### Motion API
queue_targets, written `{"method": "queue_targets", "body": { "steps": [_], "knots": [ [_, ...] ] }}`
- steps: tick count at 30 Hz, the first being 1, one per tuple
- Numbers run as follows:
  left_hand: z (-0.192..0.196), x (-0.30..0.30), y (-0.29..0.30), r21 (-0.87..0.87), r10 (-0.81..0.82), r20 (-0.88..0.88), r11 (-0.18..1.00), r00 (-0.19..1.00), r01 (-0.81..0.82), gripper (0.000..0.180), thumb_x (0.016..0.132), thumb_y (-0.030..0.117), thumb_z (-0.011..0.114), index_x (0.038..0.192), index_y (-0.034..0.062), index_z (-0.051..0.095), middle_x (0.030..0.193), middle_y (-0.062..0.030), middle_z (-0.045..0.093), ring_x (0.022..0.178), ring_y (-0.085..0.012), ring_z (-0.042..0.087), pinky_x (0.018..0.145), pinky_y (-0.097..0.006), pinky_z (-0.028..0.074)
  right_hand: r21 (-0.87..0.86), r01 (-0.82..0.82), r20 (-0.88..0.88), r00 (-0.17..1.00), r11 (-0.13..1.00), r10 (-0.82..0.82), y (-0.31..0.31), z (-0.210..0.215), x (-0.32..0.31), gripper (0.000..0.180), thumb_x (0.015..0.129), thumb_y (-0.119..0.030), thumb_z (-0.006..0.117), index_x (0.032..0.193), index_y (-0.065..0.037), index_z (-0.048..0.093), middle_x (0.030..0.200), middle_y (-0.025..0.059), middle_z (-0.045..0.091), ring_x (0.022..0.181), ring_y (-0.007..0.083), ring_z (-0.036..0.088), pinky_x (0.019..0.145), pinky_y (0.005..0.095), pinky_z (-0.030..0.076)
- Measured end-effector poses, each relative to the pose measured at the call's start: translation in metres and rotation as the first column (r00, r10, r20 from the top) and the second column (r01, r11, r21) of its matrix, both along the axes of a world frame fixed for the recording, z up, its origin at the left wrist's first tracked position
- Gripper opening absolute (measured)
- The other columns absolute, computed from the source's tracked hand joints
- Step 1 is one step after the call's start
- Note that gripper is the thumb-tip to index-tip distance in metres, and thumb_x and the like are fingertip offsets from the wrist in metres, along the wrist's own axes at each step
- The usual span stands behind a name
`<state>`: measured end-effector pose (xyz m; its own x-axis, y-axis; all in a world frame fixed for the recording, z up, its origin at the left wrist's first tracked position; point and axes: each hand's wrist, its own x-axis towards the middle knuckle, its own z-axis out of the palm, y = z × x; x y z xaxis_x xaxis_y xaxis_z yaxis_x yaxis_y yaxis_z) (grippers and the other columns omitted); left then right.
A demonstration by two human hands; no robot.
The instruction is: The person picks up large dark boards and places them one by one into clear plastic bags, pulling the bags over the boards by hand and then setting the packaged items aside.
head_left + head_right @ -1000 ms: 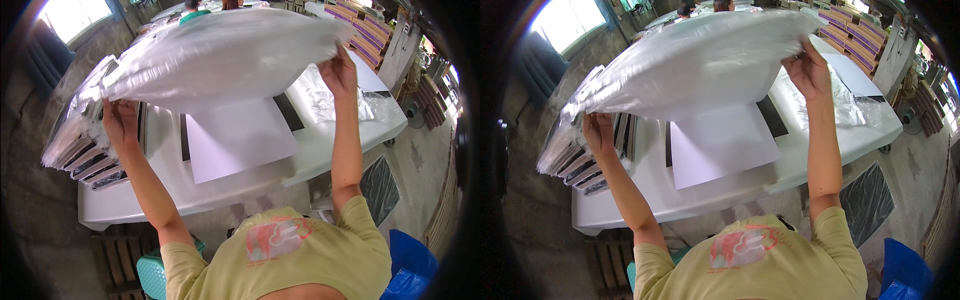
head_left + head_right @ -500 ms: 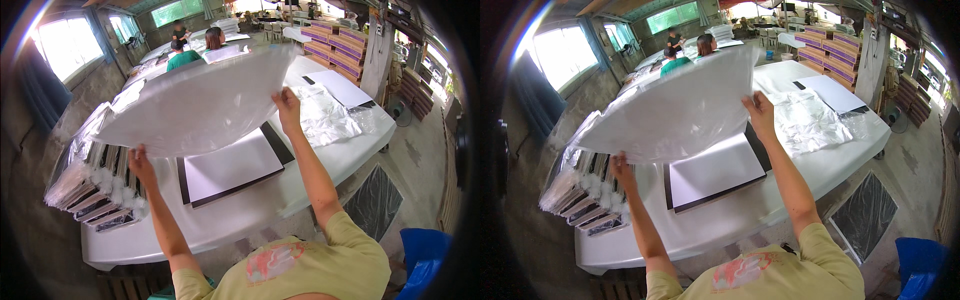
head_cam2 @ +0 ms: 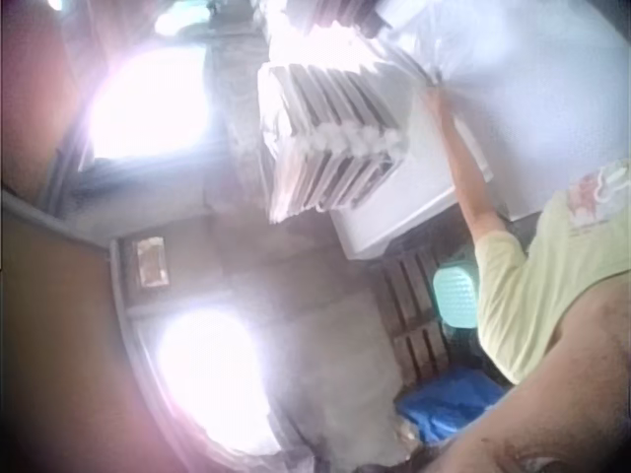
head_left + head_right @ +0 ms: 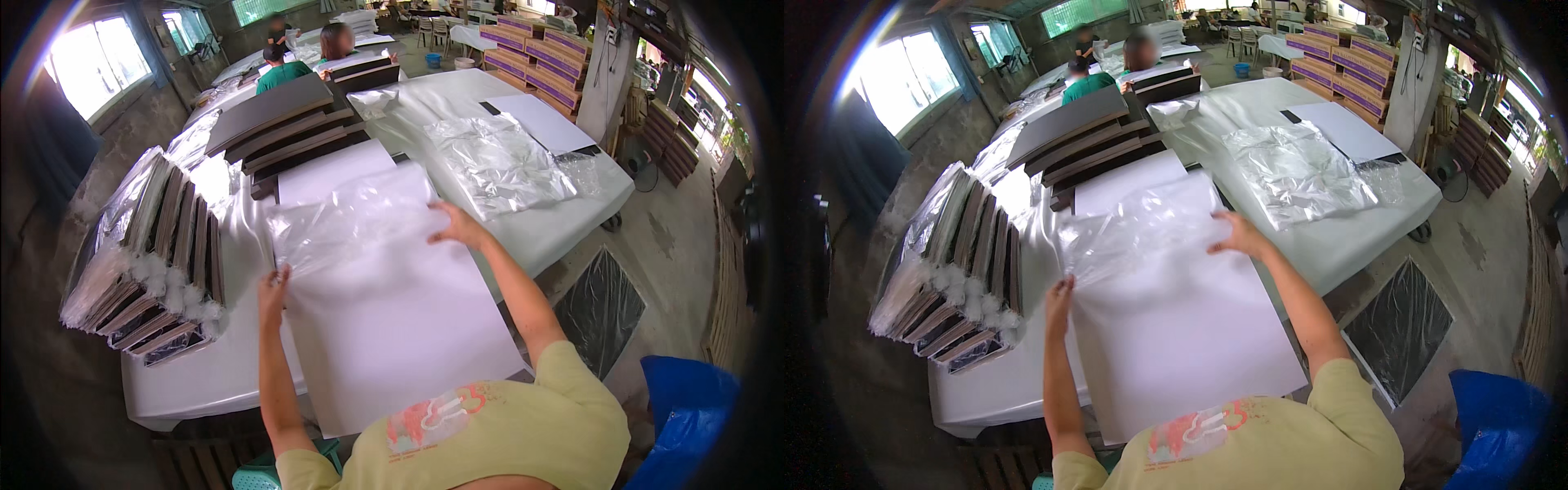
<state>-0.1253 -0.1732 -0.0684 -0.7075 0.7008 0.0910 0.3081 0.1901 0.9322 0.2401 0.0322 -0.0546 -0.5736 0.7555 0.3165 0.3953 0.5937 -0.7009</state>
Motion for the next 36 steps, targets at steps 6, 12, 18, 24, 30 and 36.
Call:
{"method": "queue_targets", "body": {
  "steps": [6, 12, 18, 24, 30, 36],
  "knots": [
    [-0.011, 0.047, 0.009, -0.211, -0.134, -0.465, 0.977, 0.875, 0.037, 0.051, 0.065, 0.025, 0.07, 0.106, 0.0057, 0.046, 0.08, -0.0186, 0.062, 0.08, -0.0333, 0.059, 0.07, -0.039, 0.045, 0.072, 0.392, 0.122, 0.909, 0.917, -0.398, 0.009, -0.051, 0.012, 0.039, 0.066, -0.027, 0.07, 0.089, -0.005, 0.049, 0.073, 0.0161, 0.059, 0.077, 0.034, 0.058, 0.069, 0.0419, 0.045],
    [0.016, 0.047, -0.024, -0.361, -0.02, -0.564, 0.905, 0.826, -0.225, 0.033, 0.071, 0.005, 0.052, 0.102, 0.0107, 0.043, 0.075, -0.0177, 0.06, 0.076, -0.0361, 0.058, 0.063, -0.043, 0.043, 0.375, 0.558, 0.147, 0.752, 0.74, -0.642, -0.027, -0.006, 0.03, 0.019, 0.077, -0.012, 0.055, 0.089, -0.009, 0.041, 0.063, 0.0114, 0.058, 0.058, 0.0327, 0.056, 0.056, 0.0419, 0.041],
    [0.016, 0.105, -0.123, -0.249, 0.037, -0.462, 0.954, 0.886, -0.169, 0.047, 0.076, -0.006, 0.044, 0.119, 0.0153, 0.039, 0.077, -0.0203, 0.058, 0.074, -0.0392, 0.055, 0.062, -0.045, 0.04, 0.5, 0.492, 0.077, 0.794, 0.712, -0.603, -0.155, 0.003, 0.101, 0.015, 0.078, -0.009, 0.055, 0.093, -0.008, 0.05, 0.058, 0.0111, 0.055, 0.055, 0.0341, 0.053, 0.055, 0.0415, 0.04],
    [-0.008, 0.165, -0.21, -0.387, 0.152, -0.204, 0.895, 0.967, -0.222, 0.033, 0.076, 0.0, 0.051, 0.108, 0.0019, 0.055, 0.072, -0.02, 0.058, 0.061, -0.0339, 0.057, 0.053, -0.041, 0.042, 0.15, 0.612, 0.087, 0.774, 0.776, -0.627, -0.235, -0.023, 0.133, 0.007, 0.081, -0.01, 0.053, 0.087, -0.006, 0.052, 0.059, 0.0127, 0.055, 0.055, 0.0333, 0.054, 0.053, 0.0382, 0.042],
    [0.012, 0.154, -0.166, -0.367, -0.229, -0.555, 0.93, 0.8, 0.011, 0.088, 0.057, 0.024, 0.076, 0.128, 0.0007, 0.028, 0.131, -0.0227, 0.026, 0.12, -0.0411, 0.027, 0.096, -0.049, 0.025, 0.049, 0.586, -0.004, 0.81, 0.809, -0.587, -0.214, -0.045, 0.126, 0.009, 0.081, -0.009, 0.054, 0.087, -0.002, 0.052, 0.07, 0.0138, 0.057, 0.061, 0.0293, 0.056, 0.056, 0.0344, 0.044],
    [0.009, 0.213, -0.09, -0.476, -0.728, -0.518, 0.681, 0.449, 0.556, 0.088, 0.057, 0.038, 0.074, 0.127, 0.0063, 0.033, 0.135, -0.0186, 0.02, 0.125, -0.0385, 0.019, 0.098, -0.052, 0.019, -0.017, 0.499, -0.112, 0.86, 0.866, -0.498, -0.222, -0.037, 0.119, 0.007, 0.081, -0.006, 0.055, 0.083, 0.0, 0.055, 0.068, 0.0106, 0.054, 0.061, 0.0207, 0.053, 0.058, 0.0265, 0.042]
  ]
}}
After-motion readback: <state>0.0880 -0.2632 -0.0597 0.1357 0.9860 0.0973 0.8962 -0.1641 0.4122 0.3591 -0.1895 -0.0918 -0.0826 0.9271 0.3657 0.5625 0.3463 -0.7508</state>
